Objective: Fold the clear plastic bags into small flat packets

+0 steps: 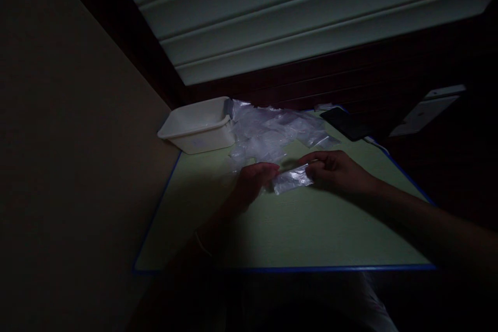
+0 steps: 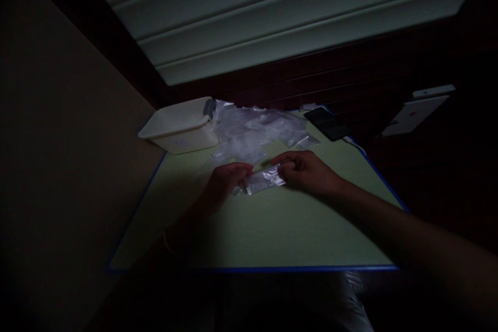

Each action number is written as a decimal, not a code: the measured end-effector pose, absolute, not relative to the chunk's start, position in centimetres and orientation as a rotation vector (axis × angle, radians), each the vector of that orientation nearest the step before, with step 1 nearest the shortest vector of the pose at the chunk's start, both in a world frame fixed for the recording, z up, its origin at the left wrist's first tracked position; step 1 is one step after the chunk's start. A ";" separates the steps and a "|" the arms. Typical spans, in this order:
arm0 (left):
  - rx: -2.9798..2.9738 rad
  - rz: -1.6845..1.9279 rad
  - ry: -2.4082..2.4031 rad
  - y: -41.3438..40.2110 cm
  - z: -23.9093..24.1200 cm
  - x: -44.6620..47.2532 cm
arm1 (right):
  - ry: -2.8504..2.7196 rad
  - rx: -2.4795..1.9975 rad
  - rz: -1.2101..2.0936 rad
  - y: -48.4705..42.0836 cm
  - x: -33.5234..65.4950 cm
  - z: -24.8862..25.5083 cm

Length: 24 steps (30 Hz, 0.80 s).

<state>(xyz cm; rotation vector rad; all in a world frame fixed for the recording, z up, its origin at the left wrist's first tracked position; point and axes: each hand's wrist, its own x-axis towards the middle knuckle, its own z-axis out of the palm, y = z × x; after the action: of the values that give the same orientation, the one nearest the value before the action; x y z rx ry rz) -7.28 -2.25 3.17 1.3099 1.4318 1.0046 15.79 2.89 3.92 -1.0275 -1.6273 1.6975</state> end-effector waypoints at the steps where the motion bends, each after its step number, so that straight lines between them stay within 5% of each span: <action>1: 1.352 0.977 1.440 -2.3 3.3 -7.3 | -1.638 -1.005 1.716 2.8 15.8 4.0; 24: 1.392 0.772 1.187 -4.0 2.5 -4.5 | -2.197 -0.661 1.844 2.4 16.4 4.5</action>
<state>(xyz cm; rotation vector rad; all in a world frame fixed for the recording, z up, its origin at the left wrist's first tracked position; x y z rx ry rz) -4.51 -4.02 2.48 1.3917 1.1871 0.7725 16.42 2.44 4.47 -0.6606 -2.1972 1.8437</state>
